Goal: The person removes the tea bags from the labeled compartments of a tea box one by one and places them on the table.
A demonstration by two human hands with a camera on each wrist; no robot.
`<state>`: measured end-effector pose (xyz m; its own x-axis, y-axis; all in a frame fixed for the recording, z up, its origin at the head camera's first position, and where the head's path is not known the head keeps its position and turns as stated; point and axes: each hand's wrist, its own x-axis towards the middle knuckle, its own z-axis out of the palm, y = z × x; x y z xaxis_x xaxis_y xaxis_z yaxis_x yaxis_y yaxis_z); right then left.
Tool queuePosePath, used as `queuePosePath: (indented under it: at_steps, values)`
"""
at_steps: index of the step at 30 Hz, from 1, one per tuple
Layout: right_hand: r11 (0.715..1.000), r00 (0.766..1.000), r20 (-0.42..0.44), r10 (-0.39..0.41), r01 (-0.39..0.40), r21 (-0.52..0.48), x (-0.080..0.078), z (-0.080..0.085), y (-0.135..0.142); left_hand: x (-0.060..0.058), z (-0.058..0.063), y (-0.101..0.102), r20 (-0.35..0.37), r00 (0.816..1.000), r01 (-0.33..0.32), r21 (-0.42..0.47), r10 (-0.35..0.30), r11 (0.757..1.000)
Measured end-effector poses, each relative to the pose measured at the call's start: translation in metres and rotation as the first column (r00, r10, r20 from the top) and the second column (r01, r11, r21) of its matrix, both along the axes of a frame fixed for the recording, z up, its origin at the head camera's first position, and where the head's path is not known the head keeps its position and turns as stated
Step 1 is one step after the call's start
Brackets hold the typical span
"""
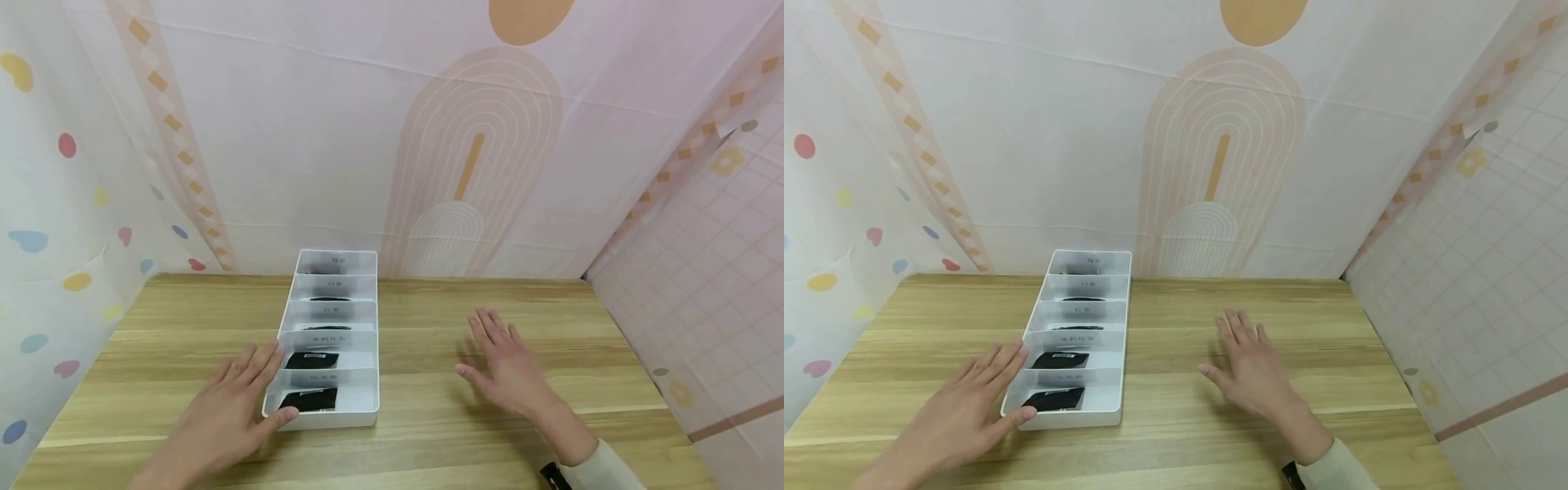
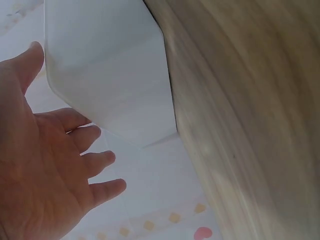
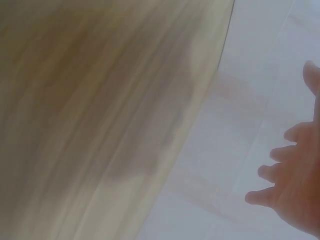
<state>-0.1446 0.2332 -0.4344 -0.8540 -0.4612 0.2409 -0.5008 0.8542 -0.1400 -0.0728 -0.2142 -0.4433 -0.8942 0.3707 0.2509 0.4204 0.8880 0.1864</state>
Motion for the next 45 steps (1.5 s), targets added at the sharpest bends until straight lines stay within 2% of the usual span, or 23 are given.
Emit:
queuePosePath:
  at_steps: [7, 17, 24, 34, 45]
  values:
    - [0.999, 0.999, 0.01, 0.045, -0.045, -0.017, 0.002, 0.001, -0.014, 0.003, 0.002, 0.0, -0.046, 0.999, -0.001, 0.016, 0.002, 1.0]
    - [0.989, 0.989, -0.033, 0.141, -0.142, -0.029, 0.004, 0.001, -0.036, 0.006, 0.005, -0.001, -0.004, 1.0, -0.013, 0.027, 0.013, 1.0]
    - [0.981, 0.981, -0.027, 0.192, -0.193, -0.019, 0.006, 0.001, -0.055, 0.009, 0.001, -0.006, -0.035, 0.999, 0.001, 0.043, 0.001, 0.999]
    - [0.964, 0.964, -0.036, 0.264, -0.265, -0.029, 0.013, 0.002, -0.076, 0.008, 0.001, -0.002, -0.017, 1.0, 0.006, 0.05, -0.005, 0.999]
    - [0.949, 0.949, -0.04, 0.314, -0.313, 0.033, 0.022, 0.005, -0.104, 0.006, 0.004, 0.001, 0.02, 1.0, 0.007, 0.047, -0.008, 0.999]
